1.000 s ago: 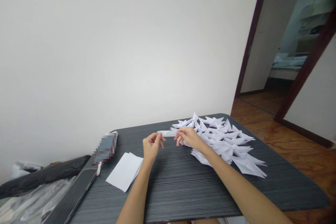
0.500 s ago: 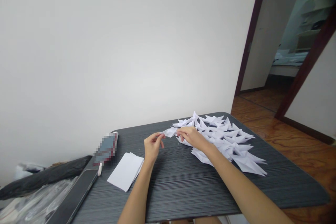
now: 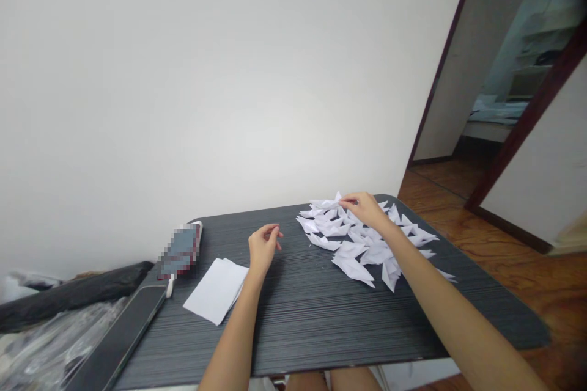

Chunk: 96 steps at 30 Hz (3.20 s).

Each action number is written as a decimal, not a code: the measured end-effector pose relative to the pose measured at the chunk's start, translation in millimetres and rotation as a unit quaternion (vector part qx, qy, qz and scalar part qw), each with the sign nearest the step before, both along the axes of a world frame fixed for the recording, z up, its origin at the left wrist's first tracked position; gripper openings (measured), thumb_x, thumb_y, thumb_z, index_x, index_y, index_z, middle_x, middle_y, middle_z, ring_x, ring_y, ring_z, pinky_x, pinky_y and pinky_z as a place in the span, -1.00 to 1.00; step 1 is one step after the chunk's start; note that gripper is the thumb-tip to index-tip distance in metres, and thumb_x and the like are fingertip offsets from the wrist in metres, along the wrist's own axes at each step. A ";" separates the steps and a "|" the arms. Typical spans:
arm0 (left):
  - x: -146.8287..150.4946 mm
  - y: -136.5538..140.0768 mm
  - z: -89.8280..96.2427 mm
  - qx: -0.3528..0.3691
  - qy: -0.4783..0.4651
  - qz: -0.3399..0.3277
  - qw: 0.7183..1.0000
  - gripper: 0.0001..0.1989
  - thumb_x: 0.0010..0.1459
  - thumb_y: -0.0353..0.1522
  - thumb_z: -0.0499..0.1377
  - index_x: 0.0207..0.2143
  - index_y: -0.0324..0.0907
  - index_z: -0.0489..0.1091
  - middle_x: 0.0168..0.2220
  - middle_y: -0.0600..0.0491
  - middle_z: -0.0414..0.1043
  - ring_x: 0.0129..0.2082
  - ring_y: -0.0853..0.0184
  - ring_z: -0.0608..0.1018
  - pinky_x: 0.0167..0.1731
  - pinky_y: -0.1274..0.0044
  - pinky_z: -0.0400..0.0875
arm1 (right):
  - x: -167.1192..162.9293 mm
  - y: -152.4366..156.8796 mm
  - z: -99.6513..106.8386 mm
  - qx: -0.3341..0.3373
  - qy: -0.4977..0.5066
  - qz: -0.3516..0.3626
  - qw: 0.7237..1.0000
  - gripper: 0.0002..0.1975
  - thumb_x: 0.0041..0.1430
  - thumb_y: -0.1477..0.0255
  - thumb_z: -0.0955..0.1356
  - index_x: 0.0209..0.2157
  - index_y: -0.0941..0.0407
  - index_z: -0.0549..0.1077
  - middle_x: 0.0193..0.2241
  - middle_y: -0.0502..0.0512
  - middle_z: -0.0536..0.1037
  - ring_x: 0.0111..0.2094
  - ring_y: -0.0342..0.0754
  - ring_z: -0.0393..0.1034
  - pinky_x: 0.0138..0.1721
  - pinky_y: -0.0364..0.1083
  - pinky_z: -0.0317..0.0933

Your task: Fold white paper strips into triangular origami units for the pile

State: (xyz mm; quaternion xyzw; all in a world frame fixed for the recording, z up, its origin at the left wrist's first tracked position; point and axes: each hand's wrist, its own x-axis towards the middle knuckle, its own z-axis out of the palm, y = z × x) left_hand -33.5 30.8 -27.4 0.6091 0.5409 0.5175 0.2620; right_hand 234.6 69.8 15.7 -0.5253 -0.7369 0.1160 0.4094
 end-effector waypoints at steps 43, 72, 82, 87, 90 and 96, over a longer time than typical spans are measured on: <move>-103.1 -159.4 -28.1 -0.035 0.371 0.142 0.917 -0.55 0.01 -0.18 0.04 -0.10 -0.27 0.31 -0.03 -0.11 0.29 -0.01 0.22 0.32 -0.02 0.43 0.21 | -0.6 -210.4 -82.1 0.146 -0.079 -0.015 0.986 -0.70 0.12 0.46 0.17 -0.11 0.05 0.35 -0.01 0.14 0.25 0.03 0.04 0.10 0.00 0.09 -0.01; -114.9 -141.0 38.2 -0.052 0.660 -0.117 0.740 -0.66 0.07 -0.19 0.00 -0.18 -0.13 0.39 -0.39 -0.09 0.44 -0.37 0.26 0.46 -0.43 0.57 0.18 | 18.3 -205.9 -83.6 0.066 0.055 0.017 0.996 -0.76 0.10 0.40 0.19 -0.27 0.10 0.44 -0.12 0.14 0.36 -0.07 -0.02 0.24 -0.02 0.02 0.09; -117.4 -137.2 39.9 -0.059 0.639 -0.121 0.757 -0.64 0.00 -0.15 0.06 -0.20 -0.13 0.41 -0.36 -0.07 0.44 -0.34 0.26 0.46 -0.41 0.58 0.19 | 18.6 -205.6 -83.5 0.065 0.058 0.020 0.996 -0.77 0.09 0.38 0.21 -0.29 0.09 0.44 -0.13 0.13 0.38 -0.09 0.00 0.26 -0.03 0.03 0.11; -117.9 -134.2 39.0 -0.050 0.650 -0.131 0.747 -0.65 0.03 -0.15 0.03 -0.25 -0.14 0.43 -0.40 -0.08 0.45 -0.36 0.25 0.47 -0.42 0.58 0.20 | 18.9 -205.1 -84.6 0.060 0.056 0.021 0.996 -0.78 0.10 0.39 0.21 -0.28 0.09 0.44 -0.13 0.14 0.37 -0.08 -0.01 0.25 -0.03 0.03 0.11; -120.1 -133.1 40.6 -0.051 0.645 -0.139 0.750 -0.67 0.05 -0.17 0.02 -0.28 -0.14 0.45 -0.40 -0.08 0.46 -0.37 0.26 0.47 -0.42 0.58 0.20 | 19.3 -204.8 -85.7 0.058 0.058 0.022 0.996 -0.77 0.09 0.38 0.21 -0.29 0.09 0.44 -0.13 0.14 0.38 -0.09 -0.01 0.26 -0.03 0.03 0.11; -112.3 -143.1 35.7 -0.067 0.636 -0.085 0.764 -0.72 0.08 -0.33 -0.04 -0.24 -0.20 0.40 -0.34 -0.12 0.44 -0.33 0.24 0.47 -0.36 0.52 0.24 | 19.0 -205.2 -85.2 0.060 0.062 0.021 0.996 -0.77 0.09 0.37 0.20 -0.29 0.09 0.45 -0.14 0.13 0.39 -0.10 0.00 0.27 -0.04 0.04 0.12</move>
